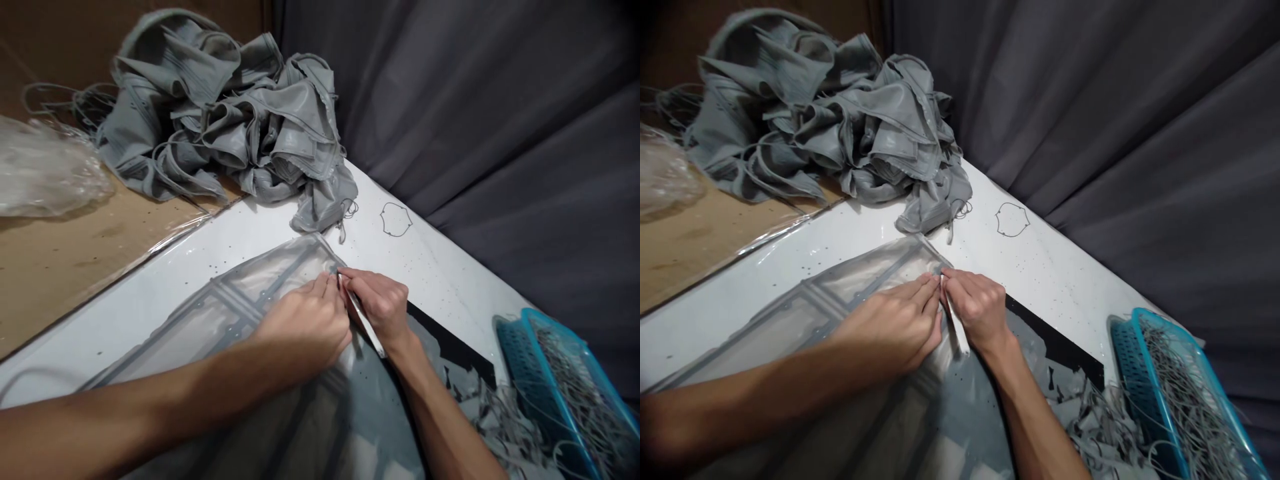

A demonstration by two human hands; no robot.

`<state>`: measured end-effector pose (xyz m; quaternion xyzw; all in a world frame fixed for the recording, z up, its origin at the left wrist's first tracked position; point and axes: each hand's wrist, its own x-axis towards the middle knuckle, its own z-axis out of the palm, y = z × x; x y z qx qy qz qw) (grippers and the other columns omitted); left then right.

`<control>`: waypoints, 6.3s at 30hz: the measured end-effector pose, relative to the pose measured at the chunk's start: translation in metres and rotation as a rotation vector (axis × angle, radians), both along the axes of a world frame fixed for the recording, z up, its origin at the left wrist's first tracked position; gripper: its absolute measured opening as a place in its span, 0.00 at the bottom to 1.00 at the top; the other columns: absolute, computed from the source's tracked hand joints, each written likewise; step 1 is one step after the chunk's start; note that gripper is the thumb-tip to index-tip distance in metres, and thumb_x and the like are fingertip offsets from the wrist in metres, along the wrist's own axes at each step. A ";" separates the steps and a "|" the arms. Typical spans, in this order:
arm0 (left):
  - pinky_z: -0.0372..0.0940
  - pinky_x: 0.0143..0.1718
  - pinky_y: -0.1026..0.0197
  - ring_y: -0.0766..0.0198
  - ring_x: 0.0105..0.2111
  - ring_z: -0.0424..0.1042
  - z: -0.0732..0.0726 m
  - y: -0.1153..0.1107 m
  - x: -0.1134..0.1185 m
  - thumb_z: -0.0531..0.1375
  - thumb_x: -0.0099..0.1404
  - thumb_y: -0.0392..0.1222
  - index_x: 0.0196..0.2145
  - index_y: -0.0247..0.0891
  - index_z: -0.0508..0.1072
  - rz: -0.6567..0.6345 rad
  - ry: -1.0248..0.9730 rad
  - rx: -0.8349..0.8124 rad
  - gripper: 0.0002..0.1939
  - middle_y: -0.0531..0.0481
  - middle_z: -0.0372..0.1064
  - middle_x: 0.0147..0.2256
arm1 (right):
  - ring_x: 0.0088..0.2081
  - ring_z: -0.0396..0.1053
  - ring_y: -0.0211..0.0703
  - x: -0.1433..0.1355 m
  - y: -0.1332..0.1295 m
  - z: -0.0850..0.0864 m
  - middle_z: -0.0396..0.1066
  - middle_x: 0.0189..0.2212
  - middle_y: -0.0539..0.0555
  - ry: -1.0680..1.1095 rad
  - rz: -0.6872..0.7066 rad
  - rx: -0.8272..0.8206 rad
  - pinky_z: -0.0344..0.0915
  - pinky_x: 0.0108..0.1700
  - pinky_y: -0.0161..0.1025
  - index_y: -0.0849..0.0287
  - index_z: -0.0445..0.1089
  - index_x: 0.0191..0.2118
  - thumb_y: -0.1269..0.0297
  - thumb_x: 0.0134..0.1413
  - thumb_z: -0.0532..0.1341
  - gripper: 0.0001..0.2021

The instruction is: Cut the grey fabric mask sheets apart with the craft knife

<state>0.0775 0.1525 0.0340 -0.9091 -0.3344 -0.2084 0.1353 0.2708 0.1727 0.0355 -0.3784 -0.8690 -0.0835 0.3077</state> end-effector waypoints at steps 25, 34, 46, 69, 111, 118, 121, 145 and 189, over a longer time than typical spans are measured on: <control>0.77 0.38 0.52 0.47 0.40 0.85 0.015 0.004 -0.004 0.61 0.71 0.36 0.41 0.32 0.86 0.058 -0.093 -0.226 0.12 0.35 0.86 0.41 | 0.49 0.88 0.53 0.001 0.005 -0.003 0.88 0.49 0.56 0.409 0.002 -0.436 0.85 0.52 0.49 0.51 0.83 0.39 0.69 0.69 0.69 0.06; 0.74 0.33 0.53 0.52 0.33 0.82 0.016 0.011 -0.007 0.60 0.72 0.36 0.32 0.38 0.83 0.047 -0.096 -0.277 0.13 0.40 0.85 0.37 | 0.50 0.88 0.52 0.001 0.005 -0.004 0.88 0.48 0.55 0.381 0.015 -0.422 0.85 0.53 0.50 0.51 0.83 0.40 0.70 0.70 0.68 0.08; 0.78 0.41 0.53 0.48 0.40 0.86 0.014 0.008 -0.007 0.62 0.71 0.37 0.34 0.38 0.85 0.050 -0.088 -0.201 0.11 0.38 0.87 0.38 | 0.47 0.88 0.53 0.001 0.007 -0.005 0.88 0.49 0.55 0.457 -0.014 -0.462 0.87 0.52 0.50 0.51 0.85 0.39 0.68 0.68 0.70 0.06; 0.77 0.38 0.53 0.48 0.38 0.84 0.016 0.004 -0.006 0.64 0.68 0.37 0.32 0.38 0.84 0.067 -0.135 -0.171 0.09 0.38 0.85 0.36 | 0.47 0.88 0.54 0.001 0.007 -0.004 0.88 0.48 0.57 0.467 -0.005 -0.472 0.86 0.52 0.50 0.52 0.86 0.39 0.68 0.68 0.71 0.06; 0.73 0.34 0.45 0.42 0.37 0.81 0.040 0.026 -0.020 0.56 0.77 0.40 0.45 0.31 0.82 0.202 -0.062 -0.360 0.15 0.33 0.81 0.41 | 0.47 0.88 0.54 -0.009 0.021 0.009 0.89 0.45 0.56 0.646 -0.097 -0.635 0.84 0.55 0.49 0.52 0.86 0.37 0.64 0.64 0.74 0.02; 0.71 0.47 0.47 0.40 0.48 0.80 0.038 0.066 -0.054 0.55 0.80 0.40 0.49 0.35 0.78 0.415 -0.092 -0.386 0.12 0.34 0.78 0.47 | 0.49 0.87 0.55 -0.028 0.041 0.010 0.89 0.45 0.57 0.629 0.011 -0.738 0.83 0.54 0.50 0.52 0.86 0.37 0.65 0.63 0.74 0.02; 0.71 0.46 0.48 0.41 0.48 0.79 0.024 0.081 -0.063 0.57 0.79 0.44 0.49 0.38 0.77 0.358 -0.214 -0.528 0.11 0.37 0.79 0.47 | 0.48 0.87 0.55 -0.033 0.044 0.002 0.88 0.46 0.57 0.649 0.002 -0.739 0.82 0.53 0.49 0.53 0.86 0.36 0.64 0.63 0.74 0.03; 0.65 0.64 0.47 0.45 0.62 0.72 -0.002 0.108 -0.075 0.61 0.77 0.42 0.60 0.39 0.77 0.004 -0.322 -0.620 0.17 0.39 0.72 0.61 | 0.51 0.86 0.55 -0.030 0.041 0.000 0.88 0.48 0.59 0.629 0.009 -0.743 0.80 0.57 0.51 0.53 0.85 0.35 0.63 0.62 0.74 0.04; 0.62 0.50 0.51 0.48 0.52 0.73 0.010 0.111 -0.082 0.62 0.79 0.47 0.51 0.41 0.76 0.049 -0.198 -0.552 0.09 0.43 0.73 0.51 | 0.46 0.87 0.54 -0.032 0.049 -0.003 0.89 0.45 0.57 0.663 0.025 -0.682 0.83 0.51 0.48 0.51 0.89 0.38 0.60 0.61 0.76 0.03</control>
